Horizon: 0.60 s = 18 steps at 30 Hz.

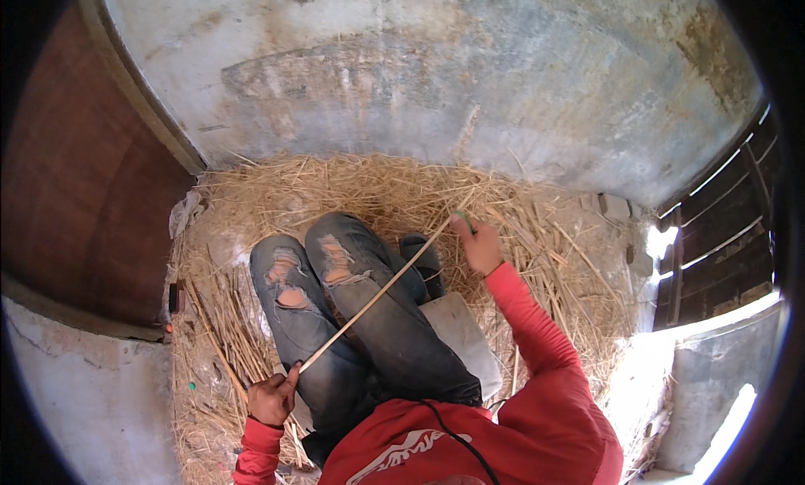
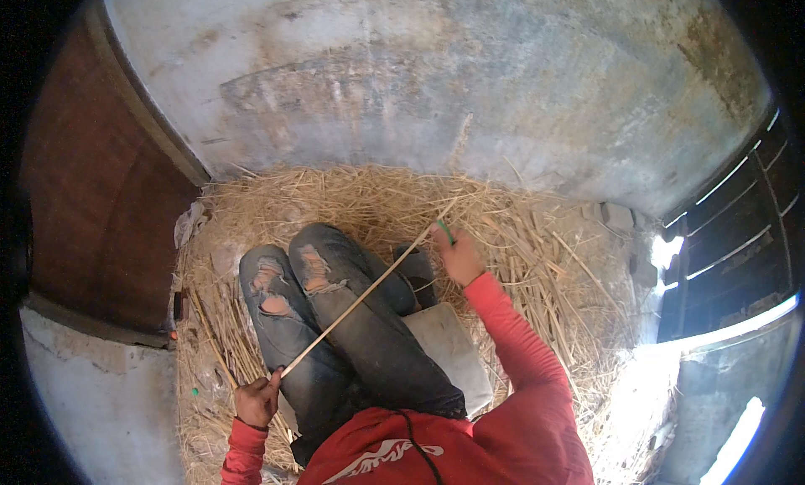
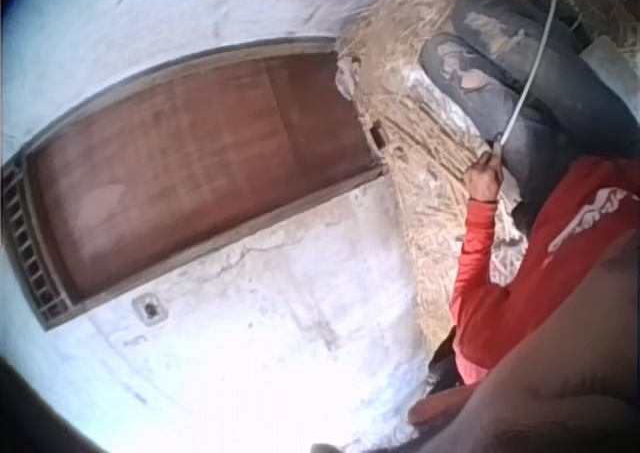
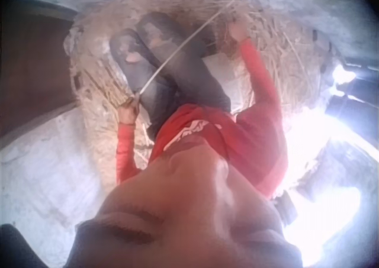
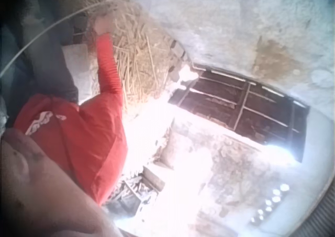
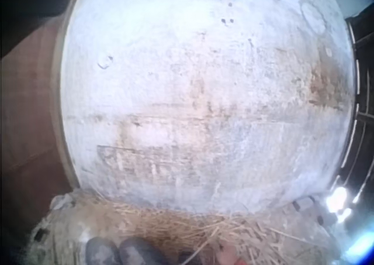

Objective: The person strips or whittles down a long bamboo stalk using a small green tool while sitting on a floor covered in straw.

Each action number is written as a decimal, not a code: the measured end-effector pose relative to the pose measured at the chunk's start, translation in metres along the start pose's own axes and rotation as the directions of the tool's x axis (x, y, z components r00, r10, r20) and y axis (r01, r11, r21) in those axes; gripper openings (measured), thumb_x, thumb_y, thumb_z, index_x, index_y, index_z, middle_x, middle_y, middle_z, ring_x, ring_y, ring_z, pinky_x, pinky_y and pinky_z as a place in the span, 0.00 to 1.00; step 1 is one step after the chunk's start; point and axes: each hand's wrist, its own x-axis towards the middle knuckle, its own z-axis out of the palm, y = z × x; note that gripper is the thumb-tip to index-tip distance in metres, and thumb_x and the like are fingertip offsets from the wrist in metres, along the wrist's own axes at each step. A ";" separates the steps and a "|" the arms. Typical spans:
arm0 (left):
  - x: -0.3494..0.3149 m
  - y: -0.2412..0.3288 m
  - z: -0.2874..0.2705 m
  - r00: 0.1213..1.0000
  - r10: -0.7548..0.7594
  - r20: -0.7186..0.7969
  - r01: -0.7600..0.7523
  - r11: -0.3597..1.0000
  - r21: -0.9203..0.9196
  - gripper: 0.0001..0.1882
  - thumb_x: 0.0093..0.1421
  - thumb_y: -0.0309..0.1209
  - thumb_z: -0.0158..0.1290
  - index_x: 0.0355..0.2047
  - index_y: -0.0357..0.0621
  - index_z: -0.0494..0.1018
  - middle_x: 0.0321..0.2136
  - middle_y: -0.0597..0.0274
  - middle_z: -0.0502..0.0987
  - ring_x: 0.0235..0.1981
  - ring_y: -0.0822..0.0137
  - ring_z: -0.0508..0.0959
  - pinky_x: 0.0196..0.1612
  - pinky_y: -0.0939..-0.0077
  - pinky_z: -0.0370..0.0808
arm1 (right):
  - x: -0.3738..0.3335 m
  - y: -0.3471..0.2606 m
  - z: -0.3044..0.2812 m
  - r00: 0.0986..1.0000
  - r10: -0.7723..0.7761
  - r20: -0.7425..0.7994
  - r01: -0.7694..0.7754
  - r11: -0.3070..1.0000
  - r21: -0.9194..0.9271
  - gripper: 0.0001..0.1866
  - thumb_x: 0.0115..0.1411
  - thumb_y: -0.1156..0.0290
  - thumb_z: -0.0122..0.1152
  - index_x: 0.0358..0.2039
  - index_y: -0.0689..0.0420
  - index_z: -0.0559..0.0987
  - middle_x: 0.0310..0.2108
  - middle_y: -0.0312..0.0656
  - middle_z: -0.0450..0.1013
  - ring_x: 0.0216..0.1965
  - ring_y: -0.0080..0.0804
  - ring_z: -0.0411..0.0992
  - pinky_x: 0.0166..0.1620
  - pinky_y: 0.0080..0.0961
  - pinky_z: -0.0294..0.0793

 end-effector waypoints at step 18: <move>-0.015 -0.010 0.004 0.996 -0.088 0.021 0.088 0.995 -0.035 0.25 0.53 0.23 0.57 0.53 0.52 0.79 0.17 0.58 0.71 0.14 0.56 0.73 0.20 0.62 0.70 | 0.080 0.095 -0.038 0.971 0.123 -0.206 -0.068 0.965 0.254 0.36 0.69 0.37 0.41 0.25 0.59 0.77 0.13 0.34 0.63 0.16 0.25 0.62 0.24 0.28 0.63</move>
